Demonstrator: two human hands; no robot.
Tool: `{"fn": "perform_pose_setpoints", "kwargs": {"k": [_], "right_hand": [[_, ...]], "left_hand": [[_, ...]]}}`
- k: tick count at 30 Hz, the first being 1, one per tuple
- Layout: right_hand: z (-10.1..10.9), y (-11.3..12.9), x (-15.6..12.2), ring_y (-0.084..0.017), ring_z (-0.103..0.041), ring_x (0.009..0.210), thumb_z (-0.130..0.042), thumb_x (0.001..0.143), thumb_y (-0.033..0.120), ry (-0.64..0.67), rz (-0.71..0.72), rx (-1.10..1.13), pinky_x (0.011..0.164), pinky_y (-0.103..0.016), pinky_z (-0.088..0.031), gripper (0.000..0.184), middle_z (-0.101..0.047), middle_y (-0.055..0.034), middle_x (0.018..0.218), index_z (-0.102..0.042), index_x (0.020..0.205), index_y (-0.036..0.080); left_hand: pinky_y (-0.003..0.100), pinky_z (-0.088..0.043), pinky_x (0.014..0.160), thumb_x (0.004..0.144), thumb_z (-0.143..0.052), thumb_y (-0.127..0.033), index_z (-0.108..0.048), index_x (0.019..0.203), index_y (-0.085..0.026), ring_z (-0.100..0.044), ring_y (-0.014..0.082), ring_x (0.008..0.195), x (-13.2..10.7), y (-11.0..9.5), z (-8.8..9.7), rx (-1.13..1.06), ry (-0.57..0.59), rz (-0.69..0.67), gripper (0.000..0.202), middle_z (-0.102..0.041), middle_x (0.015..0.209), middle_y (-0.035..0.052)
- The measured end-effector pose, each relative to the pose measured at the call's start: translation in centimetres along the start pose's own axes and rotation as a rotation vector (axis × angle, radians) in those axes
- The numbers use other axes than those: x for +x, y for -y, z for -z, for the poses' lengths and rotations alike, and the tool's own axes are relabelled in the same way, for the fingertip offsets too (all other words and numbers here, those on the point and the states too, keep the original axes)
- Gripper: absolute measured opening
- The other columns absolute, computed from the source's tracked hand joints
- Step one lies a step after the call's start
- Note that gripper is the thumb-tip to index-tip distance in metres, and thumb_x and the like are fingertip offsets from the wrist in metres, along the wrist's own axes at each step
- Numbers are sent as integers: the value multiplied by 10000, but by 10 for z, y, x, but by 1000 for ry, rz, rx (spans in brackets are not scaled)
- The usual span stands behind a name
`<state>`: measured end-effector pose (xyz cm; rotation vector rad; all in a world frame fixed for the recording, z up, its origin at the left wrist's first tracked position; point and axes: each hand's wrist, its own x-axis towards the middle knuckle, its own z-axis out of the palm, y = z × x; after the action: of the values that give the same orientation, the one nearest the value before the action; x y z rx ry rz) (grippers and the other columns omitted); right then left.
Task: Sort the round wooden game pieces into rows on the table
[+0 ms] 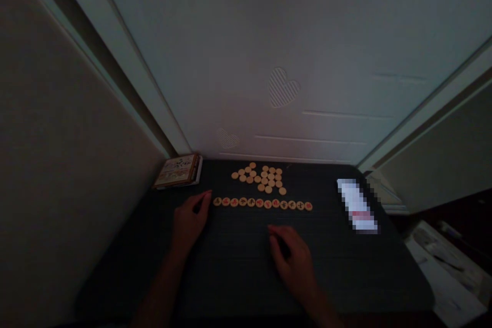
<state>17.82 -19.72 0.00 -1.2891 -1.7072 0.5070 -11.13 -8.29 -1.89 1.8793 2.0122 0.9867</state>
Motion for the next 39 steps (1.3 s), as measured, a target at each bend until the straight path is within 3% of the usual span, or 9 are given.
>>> {"fn": "perform_pose_setpoints", "kwargs": {"k": [5, 9, 16, 20, 25, 29, 34, 36, 39], "right_hand": [[41, -24, 56, -241, -639, 1114, -548, 973, 247, 53, 89, -197, 988, -460, -528, 300, -703, -84, 1191, -657, 1252, 253], [59, -46, 98, -265, -572, 1247, -547, 993, 316, 297, 167, -326, 1059, -513, -461, 325, -677, -75, 1301, -652, 1294, 251], [67, -75, 99, -284, -487, 1369, -441, 1034, 400, 423, 120, -424, 1068, -551, -428, 387, -624, -60, 1390, -598, 1365, 274], [83, -97, 104, -274, -614, 1222, -472, 1014, 348, 335, 42, -474, 1033, -485, -463, 330, -701, -85, 1264, -687, 1240, 242], [94, -112, 125, -229, -704, 886, -657, 891, 328, 301, -79, -444, 807, -355, -539, 157, -759, -79, 995, -751, 959, 222], [97, -108, 132, -195, -701, 800, -669, 872, 304, 284, -171, -353, 743, -316, -542, 123, -756, -63, 920, -737, 912, 209], [97, -72, 104, -194, -720, 854, -636, 919, 395, 295, -238, -62, 734, -320, -588, 300, -752, -52, 1029, -681, 1179, 253], [88, -52, 80, -202, -716, 913, -641, 923, 408, 353, -195, 6, 793, -343, -596, 307, -740, -47, 1077, -676, 1199, 281], [63, -27, 42, -227, -699, 1023, -596, 956, 389, 369, -138, 120, 899, -392, -583, 220, -722, -56, 1143, -721, 1101, 280]], "left_hand": [[350, -531, 915, 936, -478, -516, -744, 1089, -202, -698, 257, 1018, -2, -3, 1, -55, -55, 60, 439, -754, 1116, 75], [346, -542, 885, 927, -480, -520, -741, 1067, -204, -710, 246, 935, -3, -8, 4, -110, -54, 123, 434, -771, 1017, 65], [320, -548, 791, 928, -478, -534, -719, 1089, -205, -710, 231, 829, -5, -12, 10, -176, -59, 194, 438, -767, 882, 45], [318, -541, 800, 937, -472, -538, -708, 1095, -198, -705, 231, 838, -5, -15, 11, -187, -79, 203, 443, -759, 874, 47], [313, -541, 757, 943, -459, -551, -673, 1162, -182, -699, 228, 819, -5, -19, 14, -233, -122, 229, 480, -748, 863, 51], [310, -542, 745, 941, -464, -550, -682, 1121, -172, -693, 220, 786, -5, -19, 15, -250, -130, 237, 472, -740, 828, 49], [300, -539, 684, 940, -487, -531, -657, 1165, -179, -685, 206, 741, -10, -31, 13, -304, -139, 231, 451, -738, 844, 46], [305, -546, 714, 939, -505, -513, -665, 1148, -185, -697, 210, 779, -17, -46, 12, -353, -60, 188, 420, -740, 845, 45], [304, -554, 752, 939, -530, -466, -697, 1071, -207, -710, 204, 805, -40, -77, 8, -447, 174, 89, 335, -750, 866, 42]]}}
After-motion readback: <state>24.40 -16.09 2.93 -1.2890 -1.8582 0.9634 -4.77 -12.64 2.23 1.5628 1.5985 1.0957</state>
